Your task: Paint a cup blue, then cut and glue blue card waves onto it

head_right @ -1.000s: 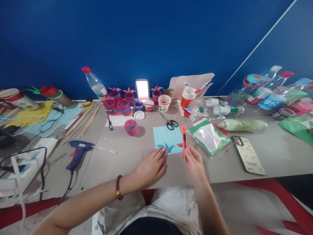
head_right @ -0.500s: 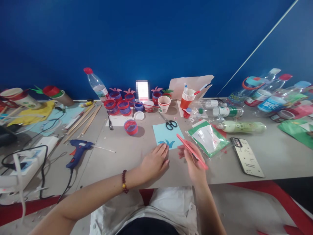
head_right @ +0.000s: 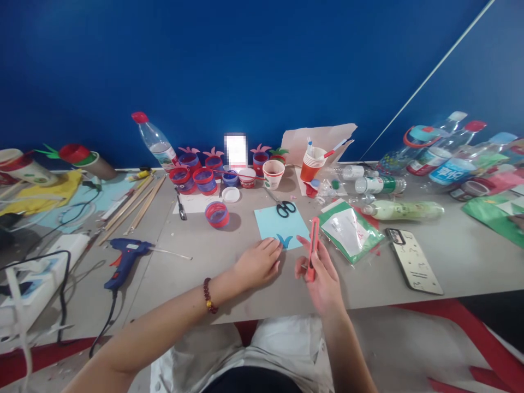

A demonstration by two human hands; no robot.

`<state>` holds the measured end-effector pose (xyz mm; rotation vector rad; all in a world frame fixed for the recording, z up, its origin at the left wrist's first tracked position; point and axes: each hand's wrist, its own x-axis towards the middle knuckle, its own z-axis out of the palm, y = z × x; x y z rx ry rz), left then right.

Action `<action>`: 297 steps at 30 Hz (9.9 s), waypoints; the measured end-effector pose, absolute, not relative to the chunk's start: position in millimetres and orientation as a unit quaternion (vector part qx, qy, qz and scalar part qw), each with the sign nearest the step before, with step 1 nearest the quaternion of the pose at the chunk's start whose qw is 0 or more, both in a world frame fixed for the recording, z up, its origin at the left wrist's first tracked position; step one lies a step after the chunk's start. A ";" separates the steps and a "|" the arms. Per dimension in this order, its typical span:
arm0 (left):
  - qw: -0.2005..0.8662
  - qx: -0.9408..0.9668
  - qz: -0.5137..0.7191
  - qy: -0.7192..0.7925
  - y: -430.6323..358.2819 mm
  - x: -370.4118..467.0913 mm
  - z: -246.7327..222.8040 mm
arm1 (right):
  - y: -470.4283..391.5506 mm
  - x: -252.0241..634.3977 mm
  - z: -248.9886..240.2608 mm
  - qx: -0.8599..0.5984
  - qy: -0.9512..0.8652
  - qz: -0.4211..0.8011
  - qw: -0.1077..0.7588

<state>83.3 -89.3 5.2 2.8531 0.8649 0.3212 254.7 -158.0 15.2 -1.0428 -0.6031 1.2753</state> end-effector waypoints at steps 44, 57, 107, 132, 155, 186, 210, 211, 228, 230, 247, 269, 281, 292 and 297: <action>0.162 0.945 0.124 0.256 -73.3 80.3 12.6 | -166.3 257.5 -5.5 -0.640 -0.567 0.042 0.517; 0.163 0.925 0.138 0.315 -81.0 94.2 8.5 | -163.1 235.4 -9.7 -0.710 -0.562 0.057 0.421; 0.105 0.935 0.144 0.306 -75.0 94.4 4.4 | -152.2 215.0 -1.0 -0.680 -0.631 -0.006 0.373; 0.110 0.936 0.145 0.301 -73.0 92.7 8.7 | -152.8 203.8 6.8 -0.667 -0.658 -0.054 0.345; 0.092 0.940 0.129 0.303 -74.6 93.6 8.4 | -162.8 204.8 3.4 -0.672 -0.673 -0.023 0.308; 0.097 0.938 0.129 0.307 -75.4 92.8 6.9 | -167.8 210.8 8.2 -0.661 -0.662 -0.002 0.353; 0.092 0.940 0.134 0.301 -74.1 91.9 5.7 | -161.9 211.0 -9.0 -0.671 -0.635 -0.010 0.382; 0.092 0.940 0.135 0.301 -74.2 92.0 5.6 | -161.9 210.8 -9.0 -0.672 -0.635 -0.009 0.380; 0.076 0.939 0.144 0.304 -74.2 93.5 1.0 | -163.5 206.7 0.5 -0.678 -0.649 -0.009 0.345; 0.075 0.938 0.144 0.305 -74.4 93.4 0.7 | -164.2 206.7 1.2 -0.677 -0.654 -0.010 0.337; 0.083 0.939 0.125 0.310 -74.9 93.6 4.5 | -168.4 208.9 -0.6 -0.675 -0.671 -0.006 0.307; 0.071 0.944 0.110 0.304 -74.8 91.7 5.7 | -179.4 208.6 1.4 -0.659 -0.684 0.018 0.311; 0.088 0.941 0.108 0.308 -74.2 90.6 8.9 | -179.1 212.0 -0.7 -0.674 -0.647 0.035 0.355; 0.095 0.940 0.109 0.310 -74.5 90.1 9.7 | -177.3 212.0 -1.4 -0.669 -0.655 0.030 0.350; 0.091 0.941 0.109 0.307 -74.6 90.1 10.4 | -177.4 211.6 -3.2 -0.672 -0.653 0.034 0.347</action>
